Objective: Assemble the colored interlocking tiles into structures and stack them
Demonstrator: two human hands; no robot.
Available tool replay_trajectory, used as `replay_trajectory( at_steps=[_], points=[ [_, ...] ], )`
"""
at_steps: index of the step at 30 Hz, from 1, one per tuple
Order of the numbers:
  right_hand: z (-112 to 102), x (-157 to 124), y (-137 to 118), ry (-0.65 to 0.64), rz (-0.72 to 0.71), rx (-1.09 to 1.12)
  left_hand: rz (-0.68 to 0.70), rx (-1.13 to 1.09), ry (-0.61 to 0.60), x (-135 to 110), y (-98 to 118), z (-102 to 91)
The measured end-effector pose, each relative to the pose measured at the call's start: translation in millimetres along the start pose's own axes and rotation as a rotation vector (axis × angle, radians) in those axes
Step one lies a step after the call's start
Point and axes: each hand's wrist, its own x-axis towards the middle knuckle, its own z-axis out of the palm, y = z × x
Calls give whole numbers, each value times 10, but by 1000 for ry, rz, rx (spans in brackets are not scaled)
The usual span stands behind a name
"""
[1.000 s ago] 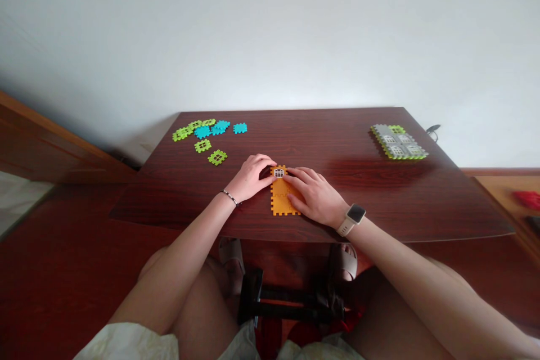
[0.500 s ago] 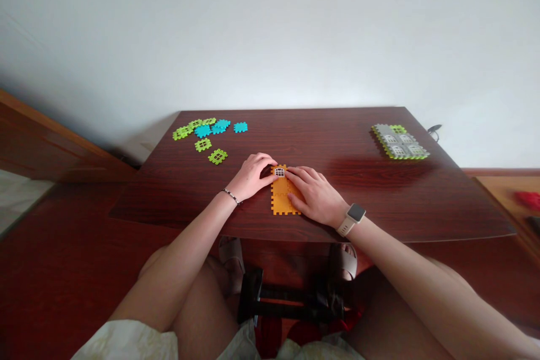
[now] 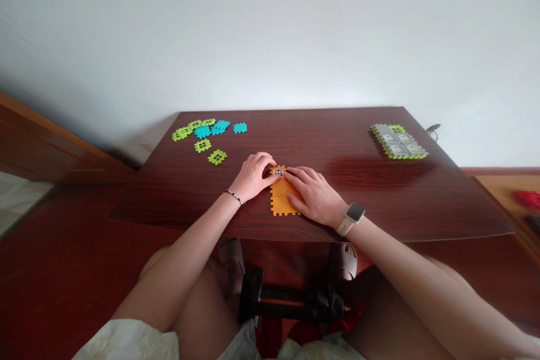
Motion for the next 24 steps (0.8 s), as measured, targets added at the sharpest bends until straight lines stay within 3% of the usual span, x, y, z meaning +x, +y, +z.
replay_trajectory(
  at_steps=[24],
  points=[
    [-21, 9, -5, -4, -3, -6, -17, 39, -7, -4, 11, 54]
  ],
)
